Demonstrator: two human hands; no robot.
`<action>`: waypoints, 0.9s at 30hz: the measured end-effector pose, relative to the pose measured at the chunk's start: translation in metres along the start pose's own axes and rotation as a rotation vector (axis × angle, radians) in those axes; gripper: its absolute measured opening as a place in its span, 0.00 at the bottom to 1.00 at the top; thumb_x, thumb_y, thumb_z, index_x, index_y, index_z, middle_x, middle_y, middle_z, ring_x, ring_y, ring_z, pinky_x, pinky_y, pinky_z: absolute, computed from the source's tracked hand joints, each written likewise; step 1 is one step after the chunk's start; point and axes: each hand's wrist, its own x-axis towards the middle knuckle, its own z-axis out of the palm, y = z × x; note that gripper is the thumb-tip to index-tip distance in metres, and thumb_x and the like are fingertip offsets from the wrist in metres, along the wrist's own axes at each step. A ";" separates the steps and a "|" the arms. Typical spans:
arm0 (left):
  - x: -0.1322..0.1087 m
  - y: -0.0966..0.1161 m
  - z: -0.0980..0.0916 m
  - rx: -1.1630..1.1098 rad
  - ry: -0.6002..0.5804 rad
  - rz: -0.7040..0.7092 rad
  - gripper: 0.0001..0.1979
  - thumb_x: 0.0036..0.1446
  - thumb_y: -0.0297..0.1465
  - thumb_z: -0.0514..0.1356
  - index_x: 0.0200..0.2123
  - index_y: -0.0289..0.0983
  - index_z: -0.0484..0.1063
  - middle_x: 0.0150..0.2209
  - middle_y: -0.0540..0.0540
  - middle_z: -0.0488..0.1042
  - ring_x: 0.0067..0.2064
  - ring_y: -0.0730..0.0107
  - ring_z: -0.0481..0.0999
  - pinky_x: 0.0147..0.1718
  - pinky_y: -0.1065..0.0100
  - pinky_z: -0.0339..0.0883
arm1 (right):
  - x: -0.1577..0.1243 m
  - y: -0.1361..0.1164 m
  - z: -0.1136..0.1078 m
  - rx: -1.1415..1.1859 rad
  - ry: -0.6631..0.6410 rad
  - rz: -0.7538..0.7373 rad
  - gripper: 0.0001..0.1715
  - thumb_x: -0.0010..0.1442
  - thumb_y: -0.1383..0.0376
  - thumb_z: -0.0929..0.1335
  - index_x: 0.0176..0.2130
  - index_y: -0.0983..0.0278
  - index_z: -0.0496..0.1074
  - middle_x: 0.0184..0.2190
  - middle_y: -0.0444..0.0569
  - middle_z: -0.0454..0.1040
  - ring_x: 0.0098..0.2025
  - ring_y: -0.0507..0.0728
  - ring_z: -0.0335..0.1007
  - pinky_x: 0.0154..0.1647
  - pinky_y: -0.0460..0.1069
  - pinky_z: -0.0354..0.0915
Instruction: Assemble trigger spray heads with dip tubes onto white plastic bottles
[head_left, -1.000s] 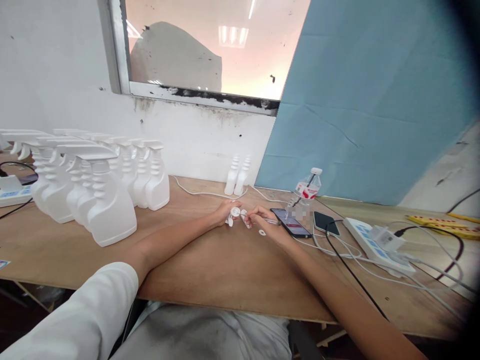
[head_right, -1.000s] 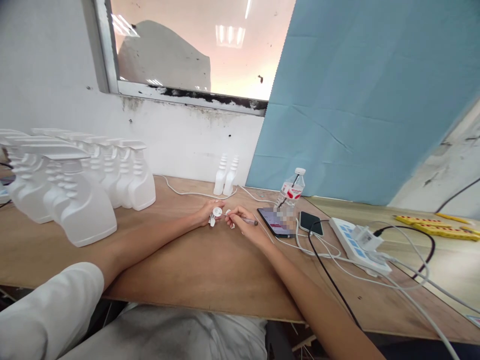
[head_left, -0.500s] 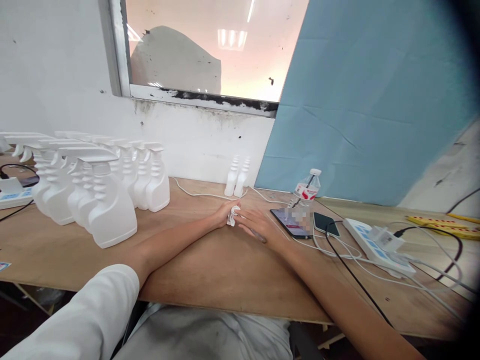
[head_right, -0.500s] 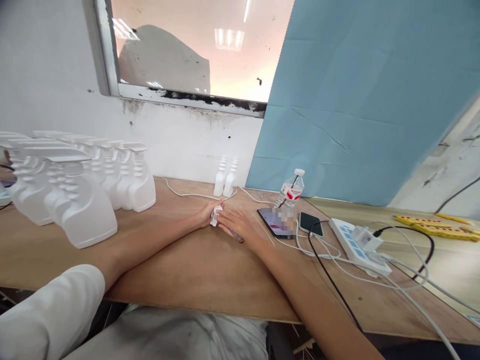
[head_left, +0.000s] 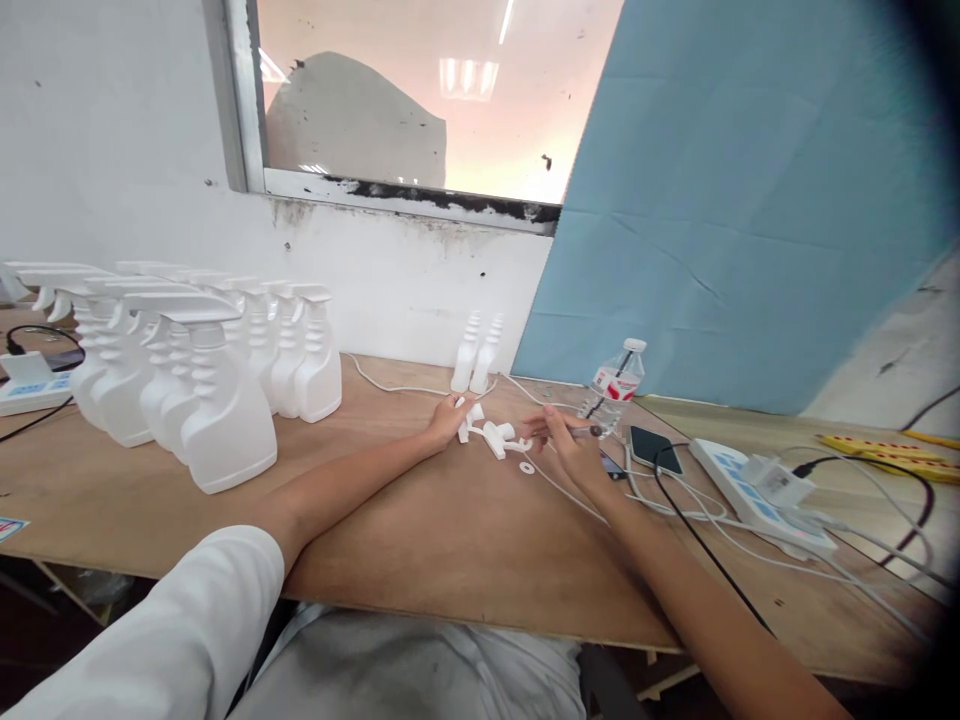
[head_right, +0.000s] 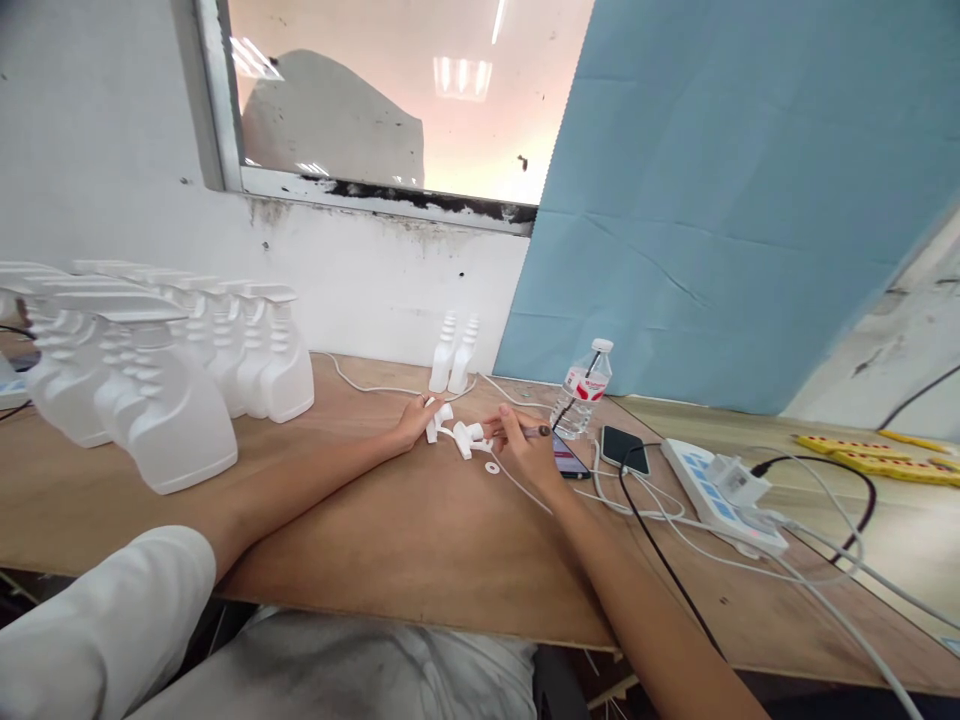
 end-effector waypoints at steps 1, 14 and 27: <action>0.001 0.000 -0.002 0.062 -0.001 0.010 0.11 0.58 0.38 0.57 0.35 0.35 0.69 0.35 0.45 0.75 0.38 0.65 0.74 0.37 0.69 0.65 | 0.001 0.002 0.000 0.033 -0.004 0.017 0.29 0.62 0.45 0.62 0.31 0.65 0.75 0.21 0.50 0.75 0.19 0.54 0.69 0.20 0.48 0.64; -0.002 0.024 -0.013 0.510 -0.121 0.206 0.08 0.49 0.35 0.64 0.26 0.35 0.74 0.34 0.40 0.77 0.43 0.55 0.75 0.46 0.63 0.66 | 0.002 -0.002 0.004 -0.159 -0.135 0.182 0.40 0.60 0.38 0.58 0.21 0.66 0.73 0.11 0.49 0.69 0.13 0.51 0.62 0.14 0.45 0.54; -0.085 0.250 -0.162 0.910 0.146 0.556 0.21 0.61 0.45 0.52 0.46 0.37 0.73 0.42 0.43 0.75 0.42 0.63 0.73 0.46 0.61 0.65 | 0.005 0.012 0.003 -0.349 -0.186 0.191 0.36 0.63 0.43 0.57 0.21 0.66 0.72 0.14 0.49 0.72 0.14 0.52 0.64 0.21 0.47 0.62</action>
